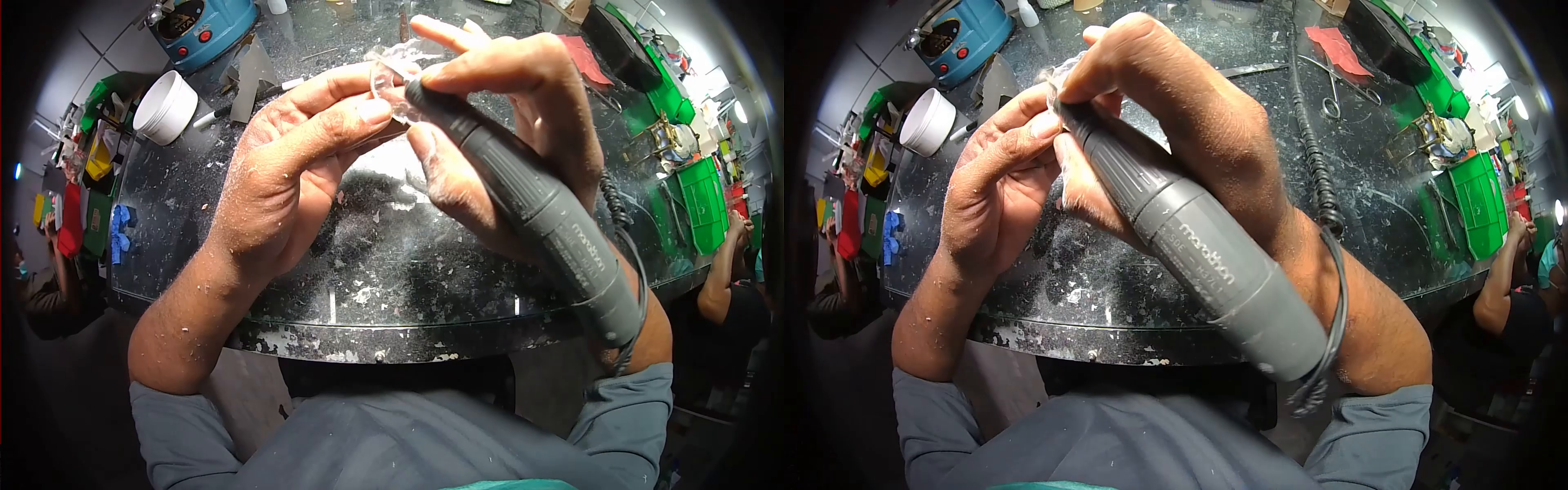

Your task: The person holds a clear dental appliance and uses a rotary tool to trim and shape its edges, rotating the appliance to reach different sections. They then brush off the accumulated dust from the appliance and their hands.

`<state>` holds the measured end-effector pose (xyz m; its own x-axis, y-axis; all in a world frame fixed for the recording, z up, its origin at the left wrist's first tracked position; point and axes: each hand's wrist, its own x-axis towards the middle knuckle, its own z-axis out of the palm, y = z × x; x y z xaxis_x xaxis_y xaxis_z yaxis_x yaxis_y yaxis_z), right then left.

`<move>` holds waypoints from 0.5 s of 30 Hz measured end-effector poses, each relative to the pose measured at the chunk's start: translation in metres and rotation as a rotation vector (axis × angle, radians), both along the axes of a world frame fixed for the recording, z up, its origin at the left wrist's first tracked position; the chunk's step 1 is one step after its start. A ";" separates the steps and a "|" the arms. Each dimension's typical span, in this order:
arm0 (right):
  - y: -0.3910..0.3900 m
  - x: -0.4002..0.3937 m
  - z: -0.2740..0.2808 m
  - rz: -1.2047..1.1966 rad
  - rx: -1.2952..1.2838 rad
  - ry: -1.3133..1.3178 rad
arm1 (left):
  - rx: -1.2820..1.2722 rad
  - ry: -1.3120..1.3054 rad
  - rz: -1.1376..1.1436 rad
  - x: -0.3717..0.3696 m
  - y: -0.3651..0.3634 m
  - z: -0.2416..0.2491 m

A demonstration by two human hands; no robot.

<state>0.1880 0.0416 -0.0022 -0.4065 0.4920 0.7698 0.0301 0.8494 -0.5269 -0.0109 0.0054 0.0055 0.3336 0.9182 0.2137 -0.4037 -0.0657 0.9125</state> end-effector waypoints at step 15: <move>0.015 -0.009 0.007 0.149 0.323 0.112 | 0.007 0.009 0.032 0.006 -0.004 0.002</move>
